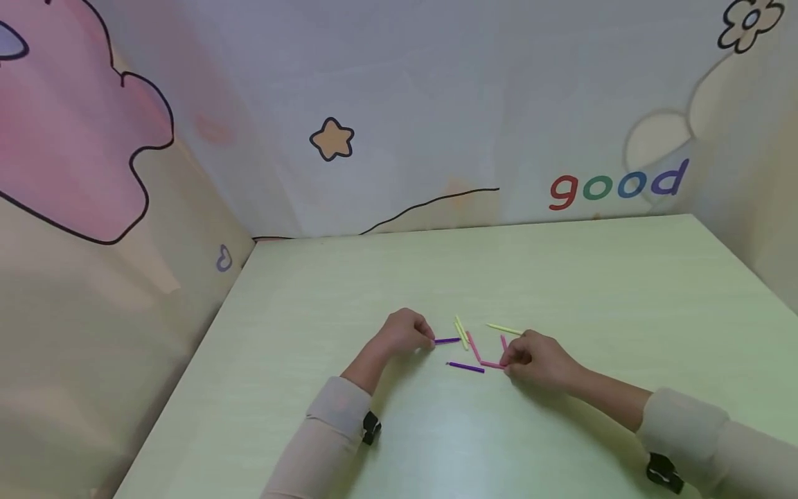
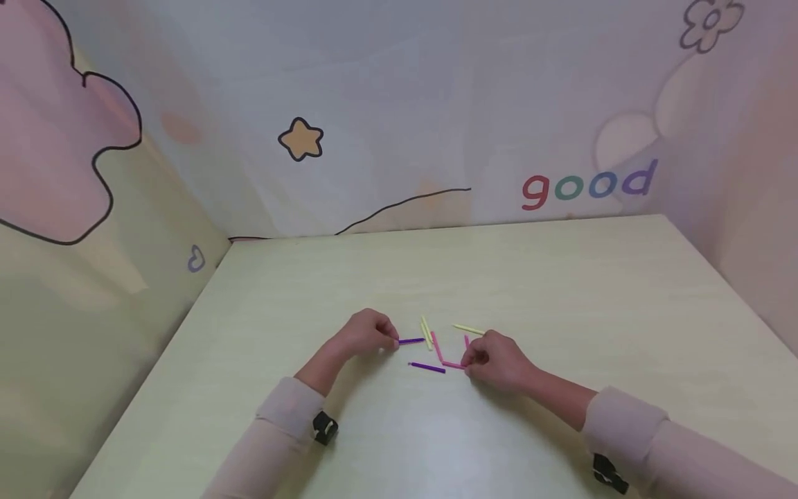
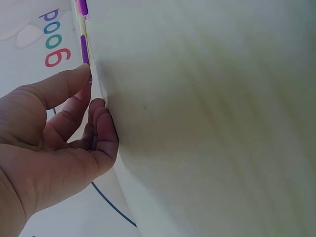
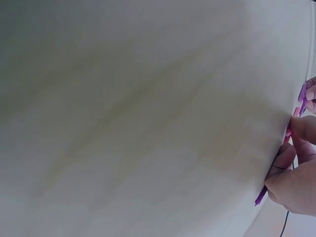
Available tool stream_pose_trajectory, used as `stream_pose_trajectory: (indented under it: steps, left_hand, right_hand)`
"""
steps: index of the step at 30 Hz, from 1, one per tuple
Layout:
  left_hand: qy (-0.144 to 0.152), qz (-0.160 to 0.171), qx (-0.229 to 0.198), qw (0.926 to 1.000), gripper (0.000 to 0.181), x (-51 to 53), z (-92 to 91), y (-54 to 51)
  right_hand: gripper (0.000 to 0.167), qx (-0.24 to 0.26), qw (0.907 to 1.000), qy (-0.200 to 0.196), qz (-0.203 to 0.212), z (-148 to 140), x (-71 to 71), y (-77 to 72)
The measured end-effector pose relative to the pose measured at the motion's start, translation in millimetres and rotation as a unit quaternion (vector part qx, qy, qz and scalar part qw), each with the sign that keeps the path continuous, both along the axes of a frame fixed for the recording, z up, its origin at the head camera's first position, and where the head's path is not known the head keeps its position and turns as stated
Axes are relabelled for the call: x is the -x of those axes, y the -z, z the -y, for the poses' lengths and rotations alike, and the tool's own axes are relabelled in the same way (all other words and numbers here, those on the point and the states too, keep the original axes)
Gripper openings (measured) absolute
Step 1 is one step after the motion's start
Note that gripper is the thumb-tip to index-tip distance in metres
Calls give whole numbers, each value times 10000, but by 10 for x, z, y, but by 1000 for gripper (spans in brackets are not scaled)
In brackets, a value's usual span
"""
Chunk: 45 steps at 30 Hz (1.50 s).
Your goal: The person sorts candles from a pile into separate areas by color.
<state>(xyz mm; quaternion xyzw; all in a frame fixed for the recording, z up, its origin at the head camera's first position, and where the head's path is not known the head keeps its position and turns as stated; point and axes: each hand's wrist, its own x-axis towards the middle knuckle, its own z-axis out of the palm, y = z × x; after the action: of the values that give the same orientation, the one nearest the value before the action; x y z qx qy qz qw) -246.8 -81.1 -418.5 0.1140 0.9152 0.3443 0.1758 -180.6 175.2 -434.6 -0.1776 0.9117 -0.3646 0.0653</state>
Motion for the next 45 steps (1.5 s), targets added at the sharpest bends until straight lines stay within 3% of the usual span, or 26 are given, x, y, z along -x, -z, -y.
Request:
stream_pose_trajectory:
  steps: [5, 14, 19, 27, 35, 45]
  left_hand:
    - [17, -70, -20, 10000, 4, -50, -21, -29]
    - [193, -340, -271, 9989, 4, -183, -91, -198]
    - [107, -359, -324, 9988, 3, -169, -63, -171]
    - [-268, -607, -432, 9969, 4, 32, -47, -59]
    - [-604, -305, -767, 9948, 4, 247, -199, 13]
    - [-976, -166, -826, 9917, 5, 527, -361, -7]
  right_hand:
    - [9, 103, 9999, -25, 29, -26, -44, 0]
    - [9, 102, 9999, 66, 107, -54, -105, 11]
    - [7, 177, 9998, 14, 105, -27, -96, 29]
    - [7, 212, 9995, -212, -75, 63, -64, 81]
    - [10, 84, 9997, -224, -40, -11, -56, 61]
    - [10, 90, 9988, -455, -143, -52, -2, 8]
